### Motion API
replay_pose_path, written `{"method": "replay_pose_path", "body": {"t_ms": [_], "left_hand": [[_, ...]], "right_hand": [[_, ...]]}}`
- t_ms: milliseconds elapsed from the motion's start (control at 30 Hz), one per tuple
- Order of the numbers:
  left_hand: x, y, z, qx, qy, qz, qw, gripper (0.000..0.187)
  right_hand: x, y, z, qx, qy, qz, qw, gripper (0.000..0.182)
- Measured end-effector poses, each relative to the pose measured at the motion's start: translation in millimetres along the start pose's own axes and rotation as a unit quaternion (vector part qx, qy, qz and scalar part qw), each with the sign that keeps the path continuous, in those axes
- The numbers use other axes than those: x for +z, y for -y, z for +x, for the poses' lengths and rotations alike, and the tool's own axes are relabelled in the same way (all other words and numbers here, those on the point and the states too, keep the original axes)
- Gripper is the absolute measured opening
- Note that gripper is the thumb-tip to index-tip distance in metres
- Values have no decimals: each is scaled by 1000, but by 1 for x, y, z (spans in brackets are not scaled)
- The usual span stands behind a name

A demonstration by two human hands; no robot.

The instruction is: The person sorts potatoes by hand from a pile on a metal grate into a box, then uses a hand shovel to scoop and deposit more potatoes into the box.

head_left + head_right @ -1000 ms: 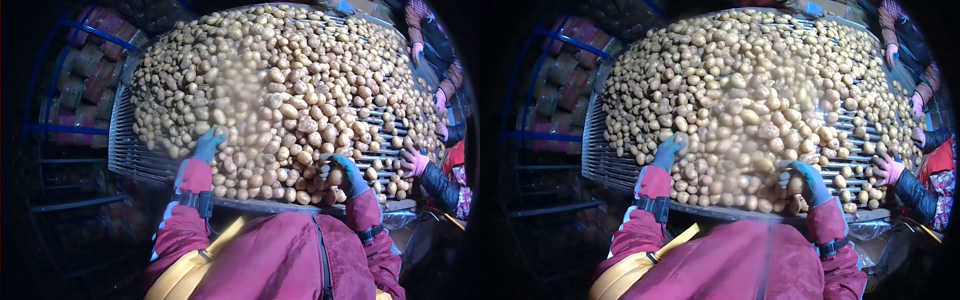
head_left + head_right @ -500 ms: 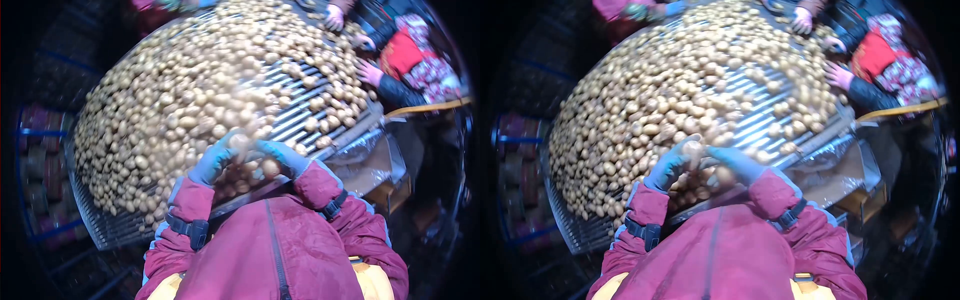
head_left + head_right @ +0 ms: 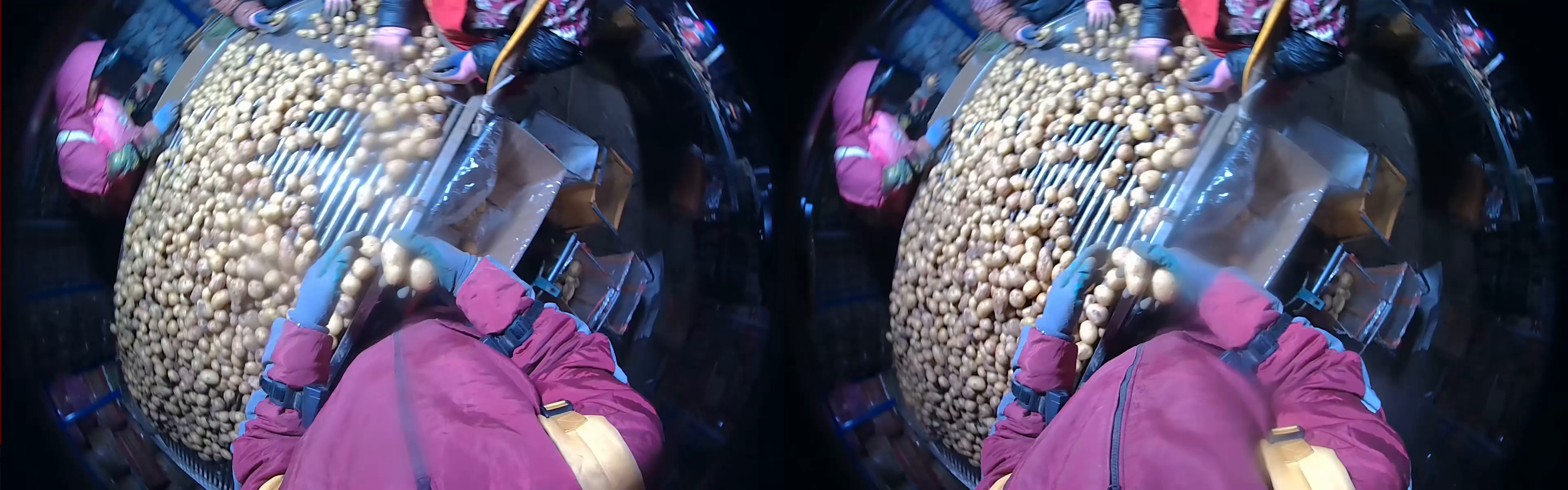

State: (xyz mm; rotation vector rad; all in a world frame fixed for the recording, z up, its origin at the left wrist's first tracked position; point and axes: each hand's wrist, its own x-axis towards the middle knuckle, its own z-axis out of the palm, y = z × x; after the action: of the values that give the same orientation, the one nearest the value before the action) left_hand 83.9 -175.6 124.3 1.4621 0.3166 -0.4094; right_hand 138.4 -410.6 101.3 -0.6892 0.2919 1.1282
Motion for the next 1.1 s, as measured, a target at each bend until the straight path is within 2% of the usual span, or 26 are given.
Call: {"method": "replay_pose_path", "body": {"t_ms": [33,100,167,200,233,300,333,367,433,500,567,600,700,833,967,1067,1100], "left_hand": [[-4,8,6,-1,-15,14,1000,45],[-11,19,13,-18,-52,25,998,40],[-15,32,19,23,-68,72,995,37],[-8,27,19,10,-81,55,995,36],[1,15,16,-4,-89,98,991,37],[-6,39,23,20,-109,185,976,40],[0,37,22,88,-101,275,952,44],[-12,54,29,160,-90,407,895,48],[-9,68,28,167,-79,478,859,55],[-6,87,25,177,-77,494,848,70],[-2,100,22,221,-94,550,800,72],[1,102,22,223,-100,566,788,71],[8,105,18,215,-122,604,758,69],[10,113,20,198,-137,614,752,69],[10,115,20,194,-139,613,753,70],[10,113,19,210,-141,613,748,70],[10,113,19,218,-142,614,745,70]], "right_hand": [[-7,4,-12,-27,-45,-35,998,51],[-37,10,-28,-57,-71,-11,996,49],[-51,18,-50,-109,-101,5,989,50],[-81,19,-54,-123,-53,-49,990,52],[-85,23,-62,-128,-83,-54,987,53],[-90,30,-78,-135,-143,-66,978,54],[-97,31,-84,-137,-151,-63,977,54],[-105,32,-90,-140,-160,-60,975,54],[-124,31,-91,-147,-186,-70,969,53],[-140,27,-93,-163,-219,-123,954,55],[-148,24,-98,-205,-249,-181,929,55],[-157,24,-96,-194,-275,-141,931,61],[-179,31,-113,-203,-164,11,965,67],[-174,38,-130,-175,-84,91,977,75],[-171,32,-133,-187,-26,136,973,68],[-176,27,-134,-227,-98,-128,961,60],[-173,28,-134,-211,-125,-105,964,58]]}}
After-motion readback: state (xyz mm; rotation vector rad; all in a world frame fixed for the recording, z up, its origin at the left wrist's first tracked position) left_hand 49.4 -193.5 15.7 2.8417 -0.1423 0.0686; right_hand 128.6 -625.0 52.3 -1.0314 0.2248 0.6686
